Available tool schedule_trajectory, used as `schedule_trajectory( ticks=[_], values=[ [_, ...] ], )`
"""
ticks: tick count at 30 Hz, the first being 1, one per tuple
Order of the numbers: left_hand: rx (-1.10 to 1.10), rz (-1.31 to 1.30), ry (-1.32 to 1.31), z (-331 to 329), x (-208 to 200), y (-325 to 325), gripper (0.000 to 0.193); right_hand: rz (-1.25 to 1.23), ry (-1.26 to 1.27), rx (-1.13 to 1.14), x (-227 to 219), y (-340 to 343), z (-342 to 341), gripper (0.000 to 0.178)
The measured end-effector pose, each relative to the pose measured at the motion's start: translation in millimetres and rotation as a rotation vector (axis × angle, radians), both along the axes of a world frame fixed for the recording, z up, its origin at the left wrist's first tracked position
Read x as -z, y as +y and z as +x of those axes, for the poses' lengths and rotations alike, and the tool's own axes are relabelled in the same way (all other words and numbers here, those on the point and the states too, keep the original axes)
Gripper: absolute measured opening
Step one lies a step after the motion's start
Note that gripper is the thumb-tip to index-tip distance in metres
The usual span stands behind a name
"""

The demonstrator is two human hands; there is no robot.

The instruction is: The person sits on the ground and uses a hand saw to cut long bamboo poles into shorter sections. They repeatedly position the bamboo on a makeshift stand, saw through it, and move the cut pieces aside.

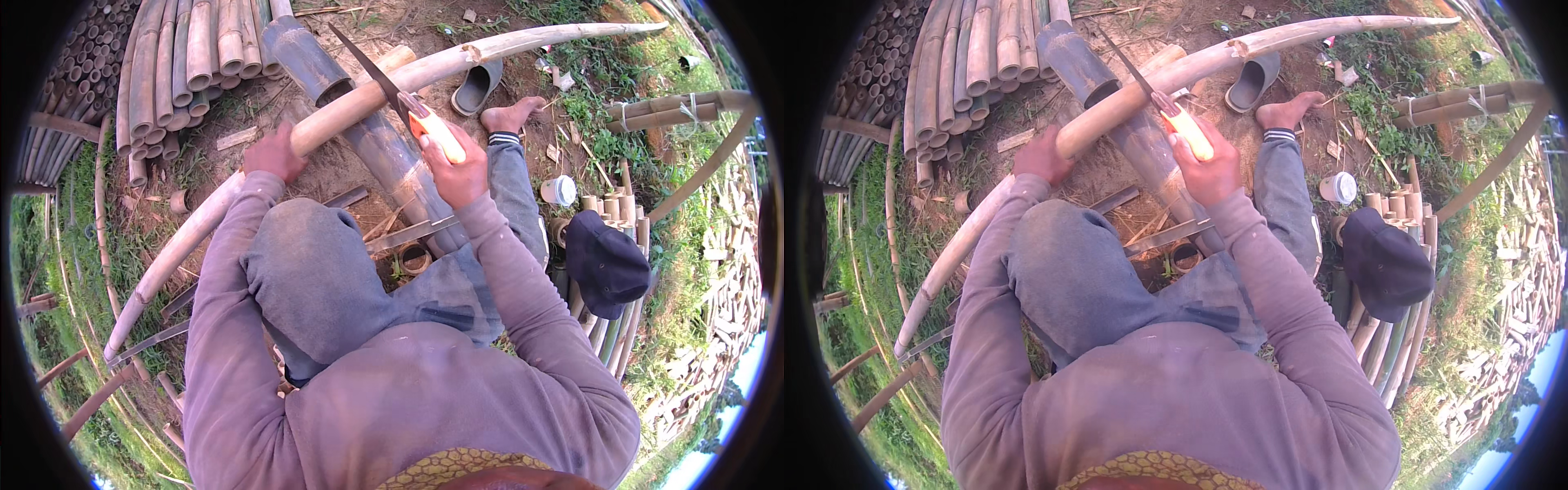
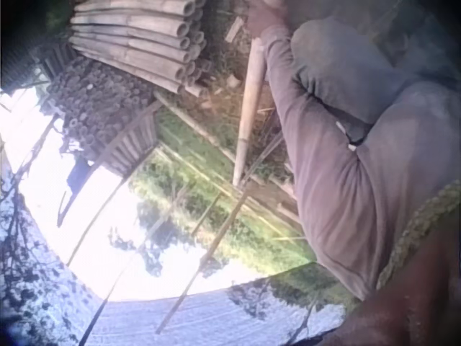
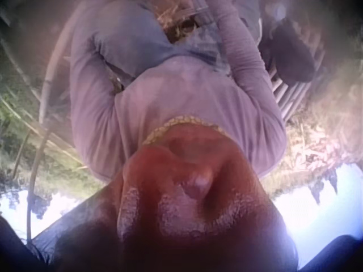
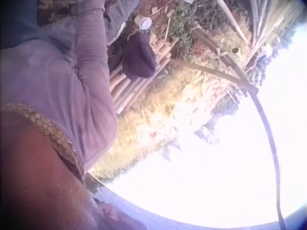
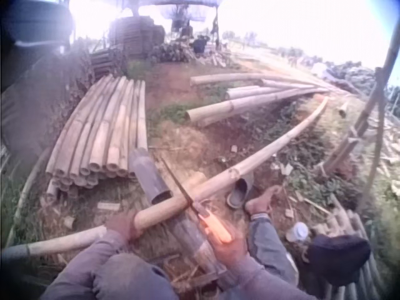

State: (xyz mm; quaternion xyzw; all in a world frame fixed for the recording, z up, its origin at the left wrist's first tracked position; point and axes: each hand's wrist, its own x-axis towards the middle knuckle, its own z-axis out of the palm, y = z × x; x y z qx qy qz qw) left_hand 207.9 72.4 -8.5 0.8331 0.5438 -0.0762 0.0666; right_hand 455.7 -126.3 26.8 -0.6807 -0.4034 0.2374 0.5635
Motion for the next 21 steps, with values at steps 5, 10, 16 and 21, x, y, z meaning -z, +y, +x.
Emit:
schedule_trajectory(
  ticks=[5,10,16,21],
  values=[
    [0.000,-0.103,0.031,-0.4,0.6,-0.2,0.060,-0.106,-0.056,-0.003,-9.7,-175.1,-2.6,0.038],
    [0.016,-0.040,0.014,2.8,7.7,2.8,0.059,0.050,-0.142,0.011,5.5,-73.5,4.2,0.036],
    [-0.016,-0.048,0.014,2.5,-0.3,2.1,0.059,0.011,-0.120,-0.025,-6.3,32.9,7.8,0.034],
    [-0.011,-0.069,0.018,-1.4,4.0,2.3,0.062,-0.095,-0.053,0.009,2.4,-163.3,1.1,0.044]
  ],
)
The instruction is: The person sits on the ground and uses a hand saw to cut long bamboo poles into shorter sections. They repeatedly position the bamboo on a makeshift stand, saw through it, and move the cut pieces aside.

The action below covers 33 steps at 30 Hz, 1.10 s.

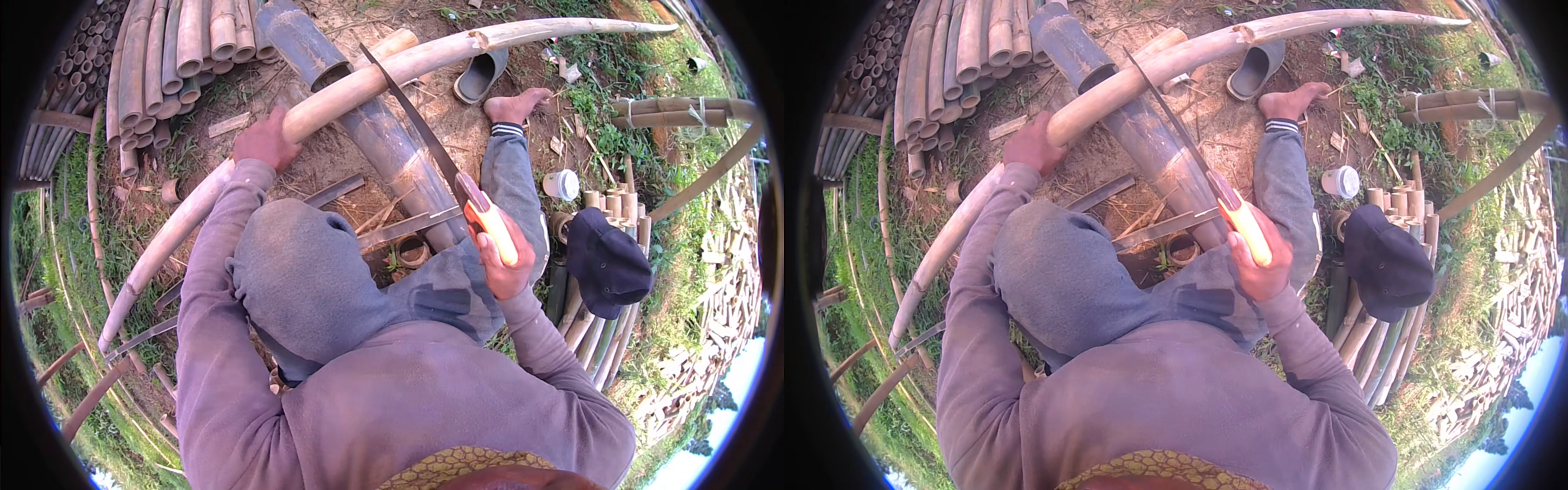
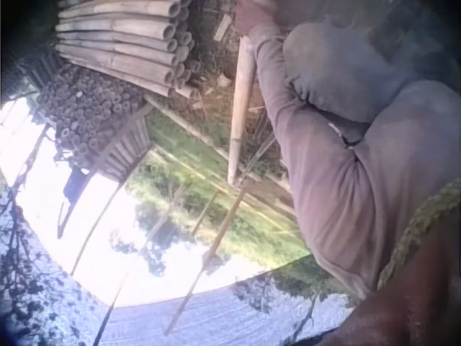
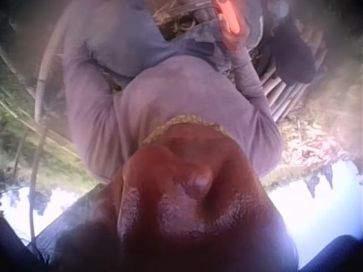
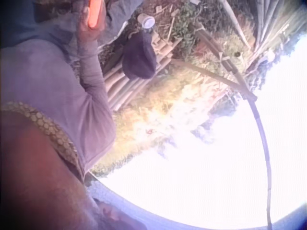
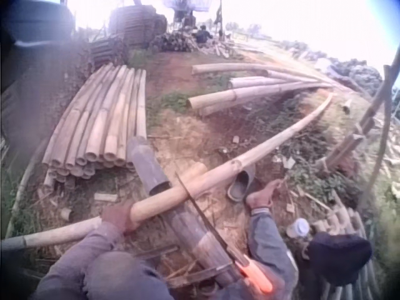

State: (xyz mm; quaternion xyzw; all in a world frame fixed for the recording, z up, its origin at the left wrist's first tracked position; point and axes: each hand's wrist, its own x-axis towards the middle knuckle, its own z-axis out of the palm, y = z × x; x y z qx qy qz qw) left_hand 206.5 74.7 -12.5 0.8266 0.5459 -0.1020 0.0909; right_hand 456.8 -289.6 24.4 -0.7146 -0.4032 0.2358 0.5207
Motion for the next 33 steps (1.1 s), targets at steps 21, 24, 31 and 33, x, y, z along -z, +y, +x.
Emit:
schedule_trajectory(
  ticks=[21,24,31,33],
  values=[
    [0.008,0.014,0.009,1.2,3.2,-3.4,0.060,0.053,0.067,0.023,16.5,3.1,-14.3,0.044],
    [0.014,0.026,-0.020,2.0,10.1,-2.5,0.060,0.089,-0.098,0.000,4.4,150.7,0.5,0.036],
    [0.017,0.052,-0.056,-7.8,-1.0,-0.7,0.060,0.087,-0.027,-0.011,13.4,129.2,-5.3,0.038],
    [0.019,0.009,-0.051,-2.7,-0.9,-3.0,0.059,0.098,0.064,0.017,14.5,41.4,-12.5,0.039]
  ],
)
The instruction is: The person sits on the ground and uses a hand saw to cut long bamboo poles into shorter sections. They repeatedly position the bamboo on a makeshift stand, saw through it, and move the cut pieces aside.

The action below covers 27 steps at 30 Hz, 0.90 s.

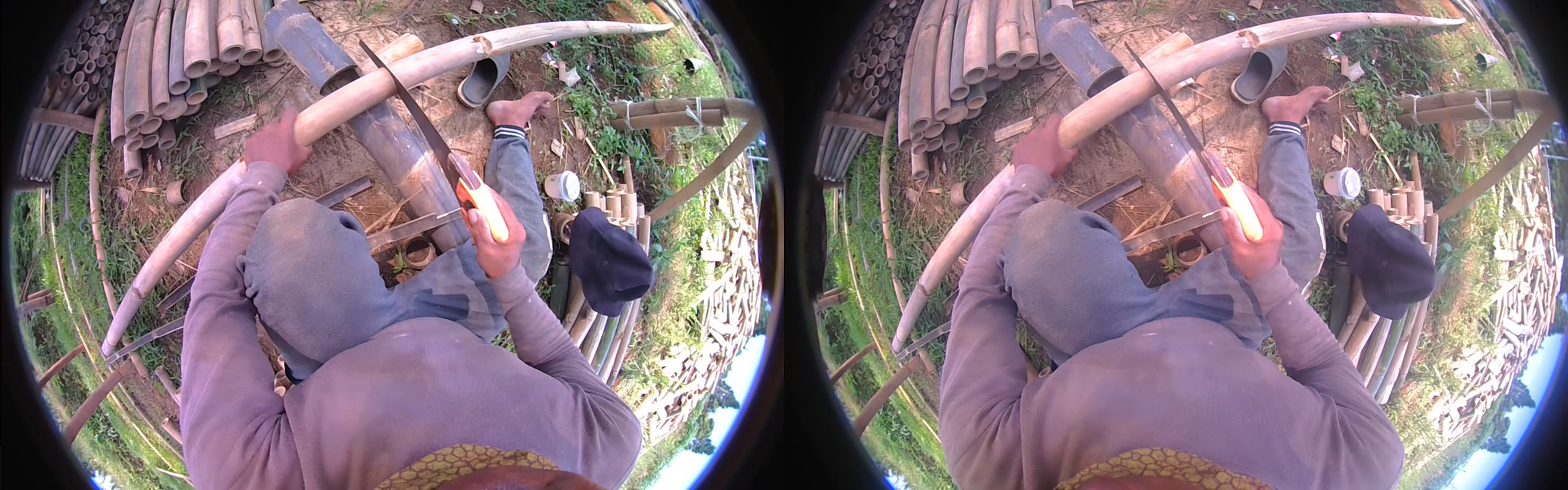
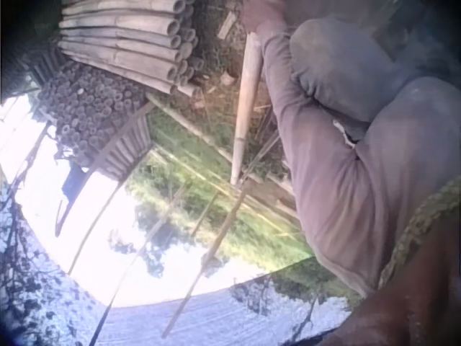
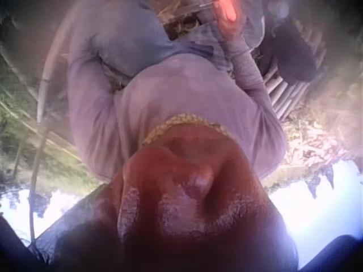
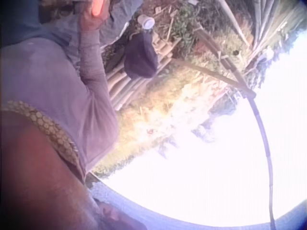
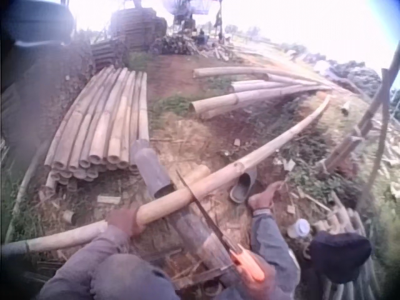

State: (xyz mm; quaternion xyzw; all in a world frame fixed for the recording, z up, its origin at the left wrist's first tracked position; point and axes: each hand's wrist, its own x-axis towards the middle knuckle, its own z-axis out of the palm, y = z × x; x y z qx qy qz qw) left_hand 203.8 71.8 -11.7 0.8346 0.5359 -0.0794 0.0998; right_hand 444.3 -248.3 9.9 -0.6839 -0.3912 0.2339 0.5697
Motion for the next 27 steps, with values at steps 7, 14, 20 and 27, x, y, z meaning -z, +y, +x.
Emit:
schedule_trajectory(
  ticks=[7,14,20,27],
  values=[
    [0.028,0.036,-0.017,1.9,11.5,1.6,0.061,0.023,-0.239,0.001,5.0,69.5,12.9,0.037],
    [-0.043,0.002,0.038,4.7,-7.7,-0.8,0.059,-0.027,-0.070,-0.036,-10.8,123.6,8.1,0.036],
    [-0.034,-0.055,0.083,4.1,-2.3,2.4,0.065,-0.014,-0.082,0.005,-12.7,-51.4,-3.2,0.042],
    [-0.016,0.036,0.012,12.7,-6.7,-2.9,0.059,-0.115,-0.101,-0.079,-10.3,184.6,29.3,0.036]
  ],
)
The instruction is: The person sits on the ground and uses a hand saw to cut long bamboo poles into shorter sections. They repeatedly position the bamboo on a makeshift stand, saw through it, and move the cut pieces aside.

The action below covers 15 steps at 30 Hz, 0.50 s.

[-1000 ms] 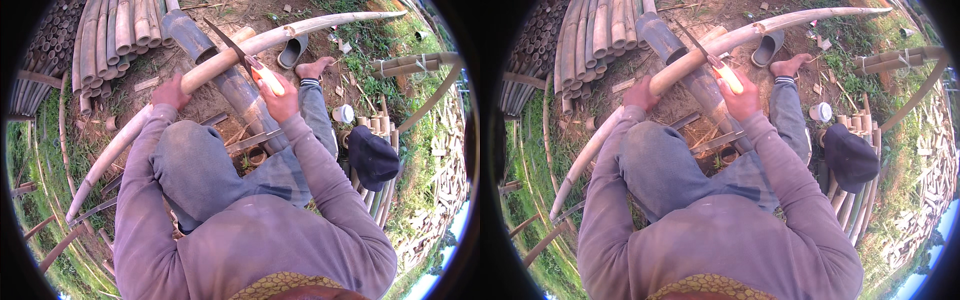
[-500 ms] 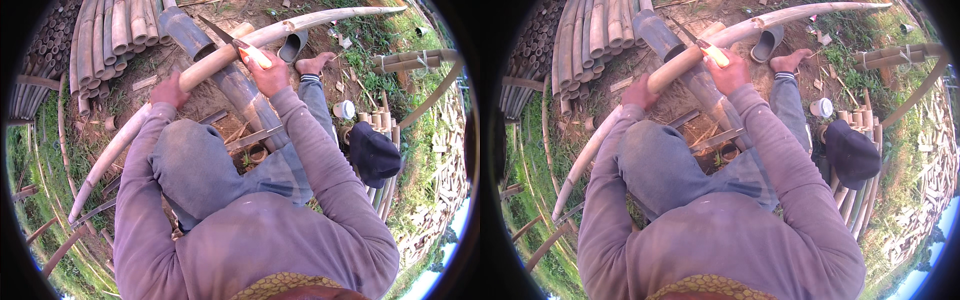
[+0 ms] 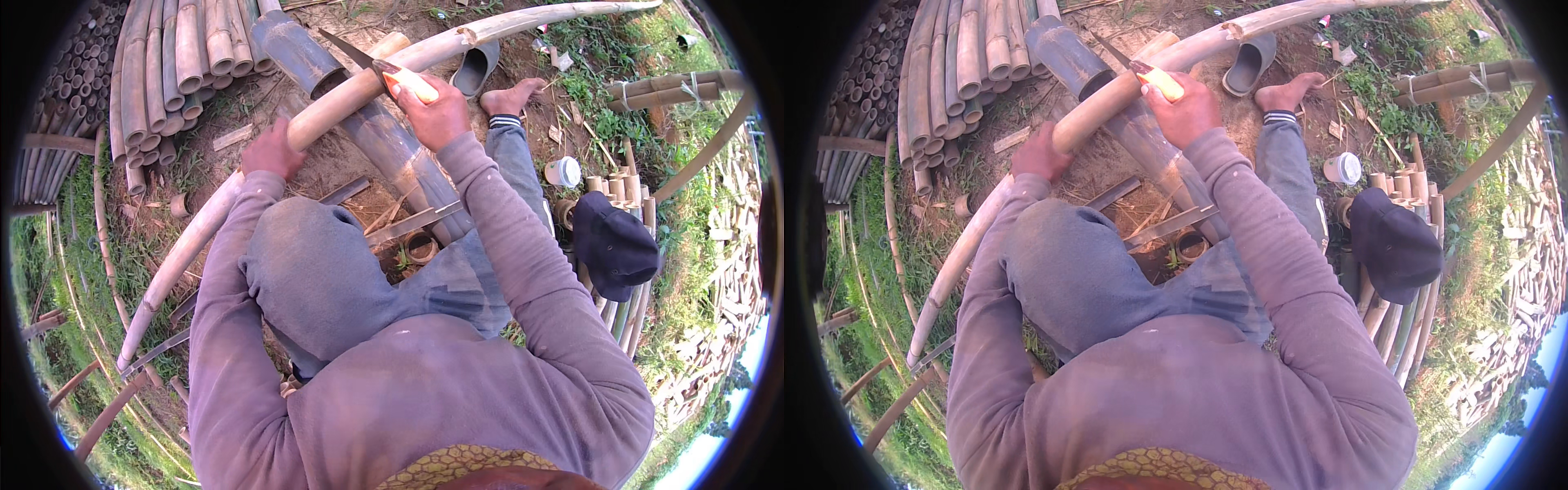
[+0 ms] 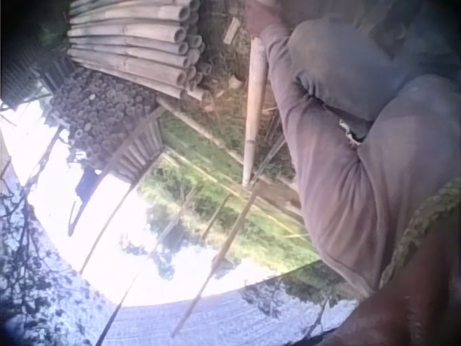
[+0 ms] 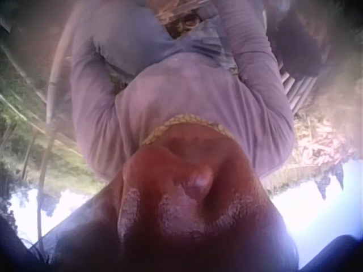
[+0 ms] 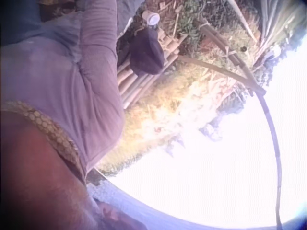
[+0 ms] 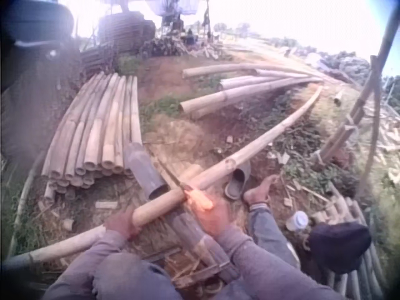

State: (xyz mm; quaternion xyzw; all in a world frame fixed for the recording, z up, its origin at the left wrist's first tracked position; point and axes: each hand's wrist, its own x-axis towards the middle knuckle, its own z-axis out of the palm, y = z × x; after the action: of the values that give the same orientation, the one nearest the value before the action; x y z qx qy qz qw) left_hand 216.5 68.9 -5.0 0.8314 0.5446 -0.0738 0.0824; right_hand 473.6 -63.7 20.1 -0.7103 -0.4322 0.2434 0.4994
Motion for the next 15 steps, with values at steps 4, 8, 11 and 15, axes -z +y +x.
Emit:
schedule_trajectory(
  ticks=[4,8,11,15],
  values=[
    [-0.002,0.000,0.001,-9.2,1.9,3.2,0.061,0.106,-0.066,0.046,6.6,-64.2,-18.4,0.037],
    [-0.018,-0.051,0.023,-6.8,5.1,2.1,0.063,0.009,0.037,0.097,0.3,-216.9,-27.3,0.040],
    [0.001,-0.018,0.018,-8.3,12.4,1.2,0.065,0.108,0.182,0.158,3.7,-230.3,-40.4,0.041],
    [0.006,-0.008,-0.011,-0.4,10.1,-0.3,0.065,0.151,0.127,0.077,33.1,-61.9,-7.5,0.035]
  ],
)
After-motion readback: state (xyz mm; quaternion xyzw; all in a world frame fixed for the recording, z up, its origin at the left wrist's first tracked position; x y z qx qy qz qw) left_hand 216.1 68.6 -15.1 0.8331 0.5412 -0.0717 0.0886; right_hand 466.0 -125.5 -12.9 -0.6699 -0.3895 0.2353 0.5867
